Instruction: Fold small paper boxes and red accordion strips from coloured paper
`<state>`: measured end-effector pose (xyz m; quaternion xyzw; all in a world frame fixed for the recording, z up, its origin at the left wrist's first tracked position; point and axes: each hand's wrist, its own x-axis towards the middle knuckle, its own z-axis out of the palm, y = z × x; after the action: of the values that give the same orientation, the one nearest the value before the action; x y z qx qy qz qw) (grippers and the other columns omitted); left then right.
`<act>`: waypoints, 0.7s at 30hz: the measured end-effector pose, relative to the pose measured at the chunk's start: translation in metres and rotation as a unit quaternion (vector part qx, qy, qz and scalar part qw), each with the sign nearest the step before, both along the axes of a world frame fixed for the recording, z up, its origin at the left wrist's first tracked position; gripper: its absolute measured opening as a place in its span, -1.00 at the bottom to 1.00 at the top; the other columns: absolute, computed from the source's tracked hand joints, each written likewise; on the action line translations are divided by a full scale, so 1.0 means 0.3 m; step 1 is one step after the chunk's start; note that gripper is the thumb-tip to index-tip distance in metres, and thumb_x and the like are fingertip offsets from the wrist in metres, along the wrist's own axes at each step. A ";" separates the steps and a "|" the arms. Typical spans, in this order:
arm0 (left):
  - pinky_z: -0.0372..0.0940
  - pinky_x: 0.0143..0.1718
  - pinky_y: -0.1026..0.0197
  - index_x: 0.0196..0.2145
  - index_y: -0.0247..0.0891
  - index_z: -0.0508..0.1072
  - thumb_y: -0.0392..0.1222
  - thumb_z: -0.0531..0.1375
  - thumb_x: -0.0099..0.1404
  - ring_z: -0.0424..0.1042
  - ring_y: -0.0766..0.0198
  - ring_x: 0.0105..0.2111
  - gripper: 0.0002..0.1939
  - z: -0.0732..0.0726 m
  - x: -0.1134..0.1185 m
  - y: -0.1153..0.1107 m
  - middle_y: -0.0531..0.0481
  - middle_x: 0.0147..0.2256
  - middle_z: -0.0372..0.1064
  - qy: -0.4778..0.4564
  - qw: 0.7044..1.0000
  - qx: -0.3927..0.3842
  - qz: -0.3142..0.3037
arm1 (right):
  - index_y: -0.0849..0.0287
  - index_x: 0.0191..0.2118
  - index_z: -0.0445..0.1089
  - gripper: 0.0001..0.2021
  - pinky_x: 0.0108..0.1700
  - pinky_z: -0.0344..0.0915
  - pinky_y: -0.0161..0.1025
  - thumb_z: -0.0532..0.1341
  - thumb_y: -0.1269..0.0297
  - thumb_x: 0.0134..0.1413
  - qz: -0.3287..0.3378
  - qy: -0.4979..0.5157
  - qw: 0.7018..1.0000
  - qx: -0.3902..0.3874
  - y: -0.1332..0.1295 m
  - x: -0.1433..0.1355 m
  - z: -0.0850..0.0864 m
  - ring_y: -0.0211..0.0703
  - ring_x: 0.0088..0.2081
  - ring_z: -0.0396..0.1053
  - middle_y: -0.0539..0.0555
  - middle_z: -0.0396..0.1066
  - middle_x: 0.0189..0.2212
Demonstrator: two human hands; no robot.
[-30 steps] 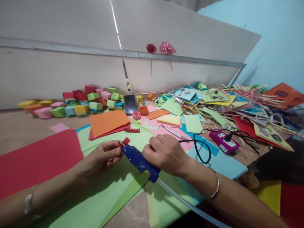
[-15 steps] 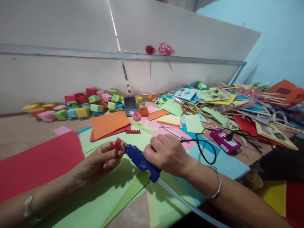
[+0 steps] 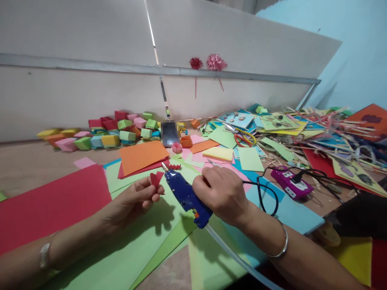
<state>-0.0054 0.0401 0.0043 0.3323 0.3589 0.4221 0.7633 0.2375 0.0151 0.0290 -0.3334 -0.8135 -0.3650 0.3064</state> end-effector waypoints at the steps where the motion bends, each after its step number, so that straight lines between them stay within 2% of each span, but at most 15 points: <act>1: 0.37 -0.63 0.56 -0.48 -0.34 0.48 -0.31 0.53 -0.12 0.49 0.43 -0.57 -0.69 0.001 0.000 -0.001 0.00 -0.50 0.53 -0.005 1.000 0.002 -0.003 | 0.21 -0.46 0.38 -0.72 -0.42 0.04 -0.23 0.06 0.52 0.24 0.002 -0.002 1.000 -0.002 0.001 -0.001 0.000 -0.24 -0.48 0.11 0.03 0.28 -0.56; 10: 0.38 -0.60 0.55 -0.44 -0.36 0.59 -0.23 0.58 -0.32 0.48 0.44 -0.60 -0.57 0.001 -0.001 0.000 -0.01 -0.52 0.54 0.013 0.999 -0.033 0.021 | 0.18 -0.44 0.37 -0.78 -0.41 0.00 -0.23 0.12 0.54 0.20 0.041 -0.037 0.998 0.010 0.002 -0.010 -0.003 -0.24 -0.48 0.09 -0.02 0.25 -0.58; 17: 0.07 -0.75 0.57 -0.54 -0.36 0.56 -0.05 0.51 -0.10 0.12 0.61 -0.77 -0.67 0.000 -0.001 -0.001 0.13 -0.72 0.29 0.040 0.998 0.032 -0.025 | 0.18 -0.42 0.38 -0.81 -0.40 0.01 -0.24 0.14 0.54 0.18 0.058 -0.055 0.997 0.001 -0.007 -0.013 -0.001 -0.25 -0.46 0.13 -0.03 0.25 -0.57; 21: -0.05 -0.77 0.55 -0.54 -0.35 0.56 -0.01 0.52 -0.13 0.04 0.63 -0.77 -0.63 -0.006 -0.007 -0.009 0.11 -0.69 0.29 0.050 0.997 0.032 -0.044 | 0.17 -0.42 0.38 -0.80 -0.40 0.02 -0.23 0.14 0.54 0.18 0.037 -0.049 0.998 0.008 -0.002 -0.015 -0.005 -0.24 -0.46 0.13 -0.03 0.27 -0.57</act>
<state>-0.0074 0.0375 0.0023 0.3923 0.3678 0.3827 0.7513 0.2332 0.0146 0.0277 -0.2819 -0.8365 -0.3758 0.2820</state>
